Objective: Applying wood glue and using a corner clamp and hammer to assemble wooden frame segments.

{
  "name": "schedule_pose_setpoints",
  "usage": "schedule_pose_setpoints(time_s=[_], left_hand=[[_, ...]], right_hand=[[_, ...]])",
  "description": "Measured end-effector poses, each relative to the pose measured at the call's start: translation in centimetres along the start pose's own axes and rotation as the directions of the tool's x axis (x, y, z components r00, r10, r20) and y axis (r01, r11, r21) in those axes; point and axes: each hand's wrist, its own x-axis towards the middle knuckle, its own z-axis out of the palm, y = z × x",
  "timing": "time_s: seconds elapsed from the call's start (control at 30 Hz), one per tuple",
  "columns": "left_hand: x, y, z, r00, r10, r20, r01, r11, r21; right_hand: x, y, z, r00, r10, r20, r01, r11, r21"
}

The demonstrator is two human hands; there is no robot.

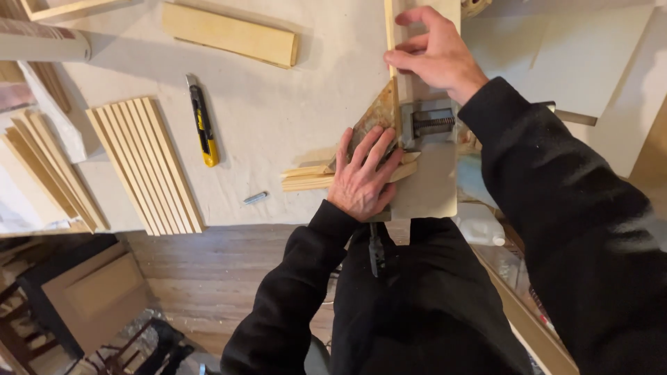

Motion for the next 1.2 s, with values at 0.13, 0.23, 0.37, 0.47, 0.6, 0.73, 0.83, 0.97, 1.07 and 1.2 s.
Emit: schedule_pose_setpoints(time_s=[0.13, 0.23, 0.37, 0.47, 0.6, 0.73, 0.83, 0.97, 1.07, 1.2], left_hand=[[-0.3, 0.5, 0.8, 0.999, -0.002, -0.045, 0.003, 1.000, 0.019], [-0.2, 0.2, 1.4, 0.998, 0.001, -0.067, 0.002, 0.999, 0.049], [-0.3, 0.1, 1.7, 0.996, 0.033, -0.088, -0.024, 0.995, 0.101], [-0.6, -0.2, 2.3, 0.993, 0.042, -0.114, -0.030, 0.994, 0.103], [-0.3, -0.2, 2.3, 0.993, 0.039, -0.114, -0.024, 0.991, 0.131], [-0.8, 0.0, 2.0, 0.996, 0.023, -0.081, -0.014, 0.994, 0.109], [-0.8, 0.2, 1.7, 0.998, 0.022, -0.064, -0.015, 0.994, 0.104], [-0.7, -0.1, 2.0, 0.997, 0.022, -0.075, -0.014, 0.995, 0.102], [-0.8, 0.0, 2.2, 0.996, 0.045, -0.075, -0.034, 0.990, 0.137], [-0.2, -0.3, 2.0, 0.997, 0.027, -0.068, -0.022, 0.997, 0.072]], right_hand=[[-0.2, 0.2, -0.3, 0.998, 0.058, -0.001, -0.058, 0.996, 0.068], [0.0, 0.5, -0.9, 0.999, 0.047, 0.024, -0.050, 0.992, 0.113], [0.0, 0.0, -0.8, 0.997, 0.056, 0.044, -0.060, 0.995, 0.081], [-0.2, -0.7, -1.5, 0.996, 0.046, 0.074, -0.047, 0.999, 0.016], [-6.0, -1.0, -5.3, 0.984, -0.070, 0.165, 0.148, 0.838, -0.526], [-13.3, 2.2, -10.3, 0.776, -0.566, 0.278, 0.536, 0.361, -0.763], [-15.6, 7.3, -13.1, 0.778, -0.534, 0.331, 0.511, 0.232, -0.828], [-14.8, 11.2, -14.1, 0.957, -0.186, 0.224, 0.286, 0.449, -0.847], [-11.6, 16.2, -15.6, 0.850, 0.522, 0.069, -0.513, 0.851, -0.116], [-12.6, 14.0, -16.8, 0.841, 0.504, 0.197, -0.407, 0.829, -0.384]])
